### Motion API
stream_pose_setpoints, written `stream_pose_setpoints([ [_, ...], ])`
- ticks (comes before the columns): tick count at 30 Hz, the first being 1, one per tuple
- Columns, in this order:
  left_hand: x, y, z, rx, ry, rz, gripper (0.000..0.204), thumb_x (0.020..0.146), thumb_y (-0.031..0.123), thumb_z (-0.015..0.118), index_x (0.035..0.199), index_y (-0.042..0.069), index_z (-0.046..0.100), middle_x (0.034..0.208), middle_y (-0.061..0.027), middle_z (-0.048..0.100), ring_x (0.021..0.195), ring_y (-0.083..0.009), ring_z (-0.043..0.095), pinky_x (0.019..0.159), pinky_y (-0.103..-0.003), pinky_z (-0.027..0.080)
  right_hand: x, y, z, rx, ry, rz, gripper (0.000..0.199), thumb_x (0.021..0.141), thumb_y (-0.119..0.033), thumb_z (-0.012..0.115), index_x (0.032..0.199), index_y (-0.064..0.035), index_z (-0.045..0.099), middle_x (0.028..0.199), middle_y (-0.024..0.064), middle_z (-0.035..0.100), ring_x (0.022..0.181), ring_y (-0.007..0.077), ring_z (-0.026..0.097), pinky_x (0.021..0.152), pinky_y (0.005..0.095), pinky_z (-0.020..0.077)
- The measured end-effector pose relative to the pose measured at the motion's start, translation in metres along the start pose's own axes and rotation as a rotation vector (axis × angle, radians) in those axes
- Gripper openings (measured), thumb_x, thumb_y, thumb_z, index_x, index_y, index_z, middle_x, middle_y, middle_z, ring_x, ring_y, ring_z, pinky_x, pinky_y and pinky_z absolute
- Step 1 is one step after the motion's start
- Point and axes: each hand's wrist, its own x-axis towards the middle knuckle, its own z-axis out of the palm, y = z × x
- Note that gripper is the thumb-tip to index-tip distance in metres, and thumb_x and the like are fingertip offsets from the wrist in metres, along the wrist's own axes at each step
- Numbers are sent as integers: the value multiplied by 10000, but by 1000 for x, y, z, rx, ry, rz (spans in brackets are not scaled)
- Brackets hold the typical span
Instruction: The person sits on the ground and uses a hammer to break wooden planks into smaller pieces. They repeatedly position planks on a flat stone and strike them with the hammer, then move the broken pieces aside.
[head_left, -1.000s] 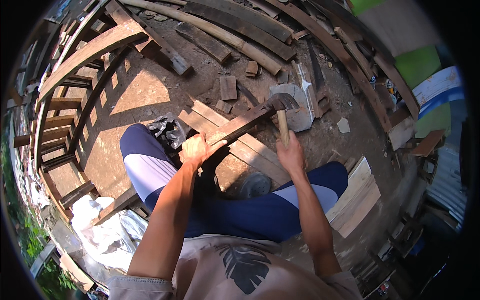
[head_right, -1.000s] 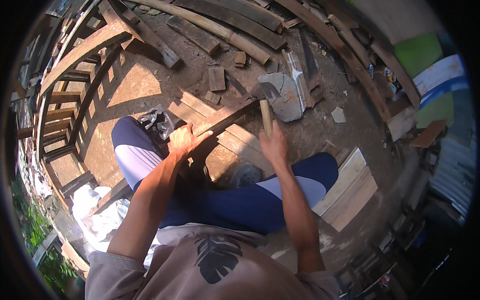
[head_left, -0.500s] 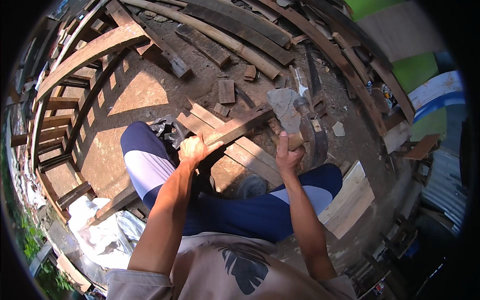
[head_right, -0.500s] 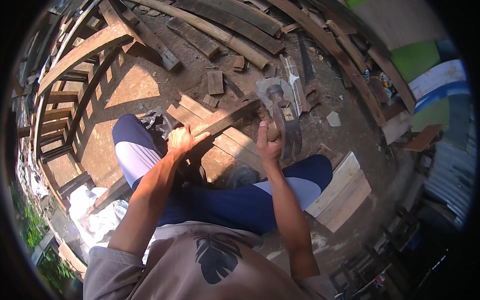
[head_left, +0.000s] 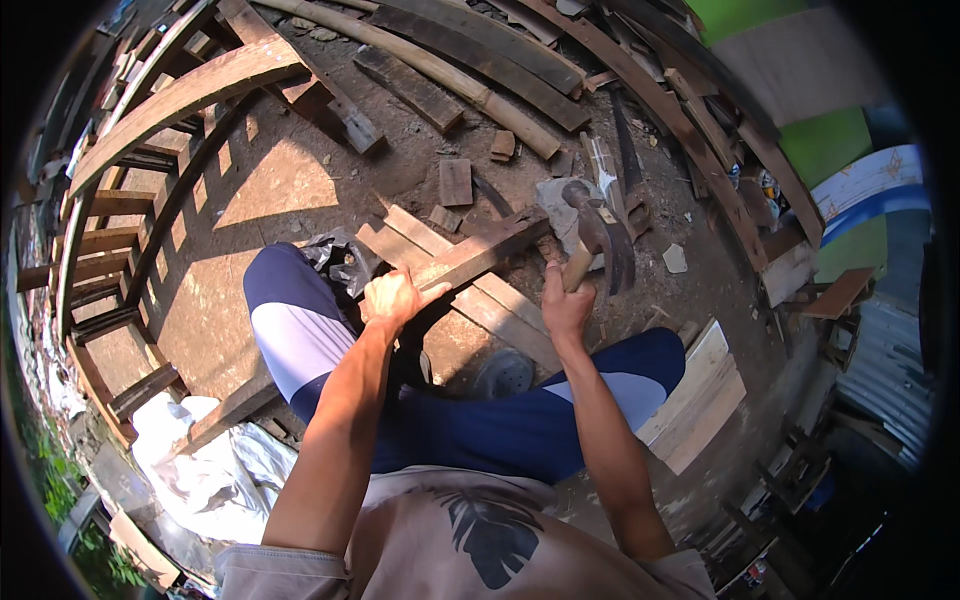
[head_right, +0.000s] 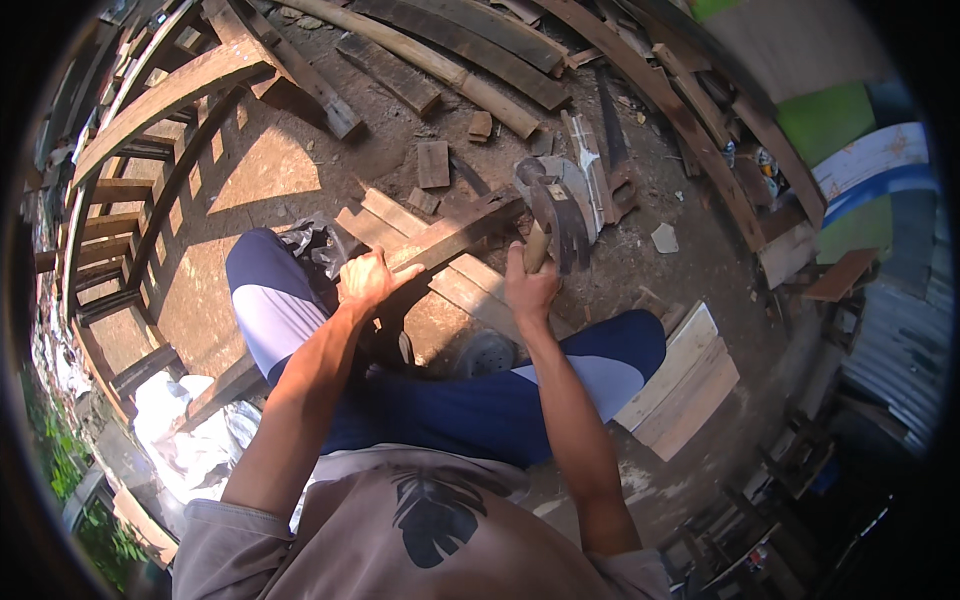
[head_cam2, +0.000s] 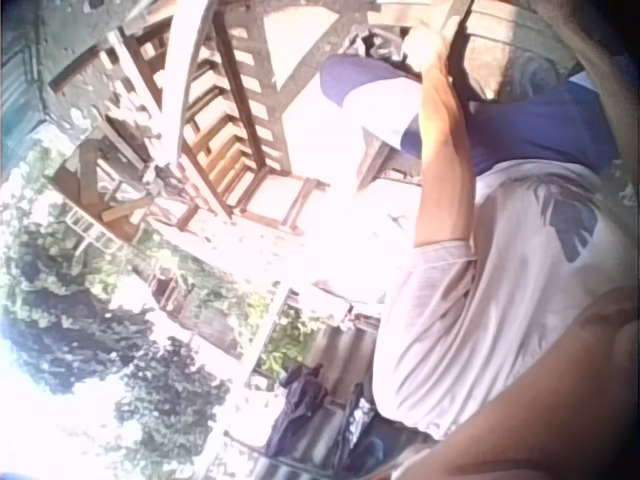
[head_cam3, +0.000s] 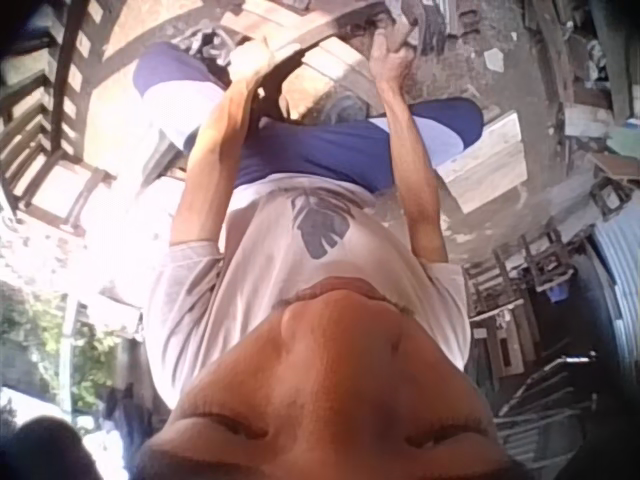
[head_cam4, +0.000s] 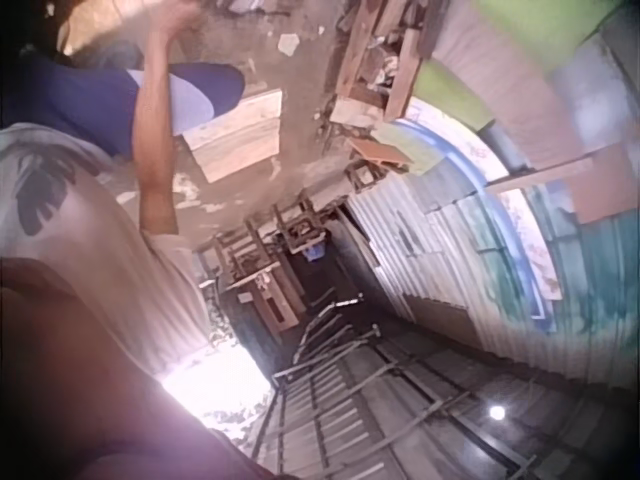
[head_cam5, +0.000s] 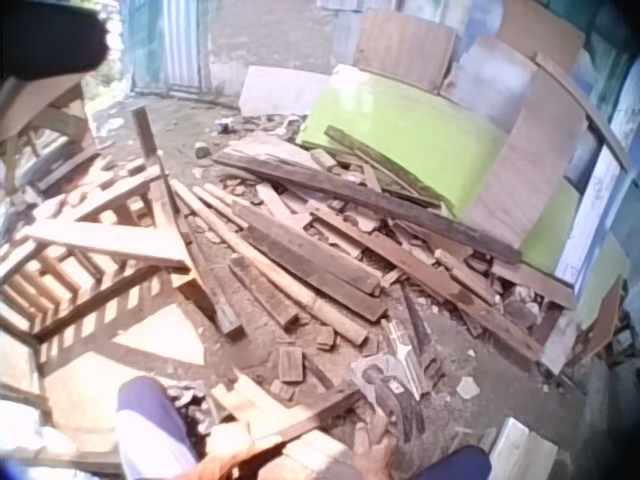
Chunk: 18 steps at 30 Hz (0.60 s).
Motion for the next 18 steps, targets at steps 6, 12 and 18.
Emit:
stream_pose_setpoints([
  [6, -1, -6, 5, -3, 35, -15, 917, 705, 828, 578, 982, -43, 649, 825, -222, 707, 819, -361, 710, 767, -436, 549, 18, -21, -14, 48, -201, 259, 249, 856, -231, 678, 818, 14, 654, 612, 54, 602, 563, 163, 577, 562, 354, 463],
  [12, 0, -5, 10, -5, 59, -14, 909, 695, 831, 586, 963, -36, 650, 814, -219, 708, 806, -351, 713, 746, -438, 552, 11, -40, -13, 356, -49, 104, 233, 882, -161, 635, 718, -58, 506, 543, -7, 453, 445, 93, 454, 410, 258, 372],
  [18, 1, -7, 12, 37, 60, -18, 953, 677, 866, 552, 1021, -17, 648, 847, -183, 722, 809, -323, 717, 730, -409, 541, 22, -9, -9, 165, -90, 379, 227, 865, -188, 644, 745, -51, 508, 521, -7, 433, 376, 97, 423, 330, 280, 314],
])
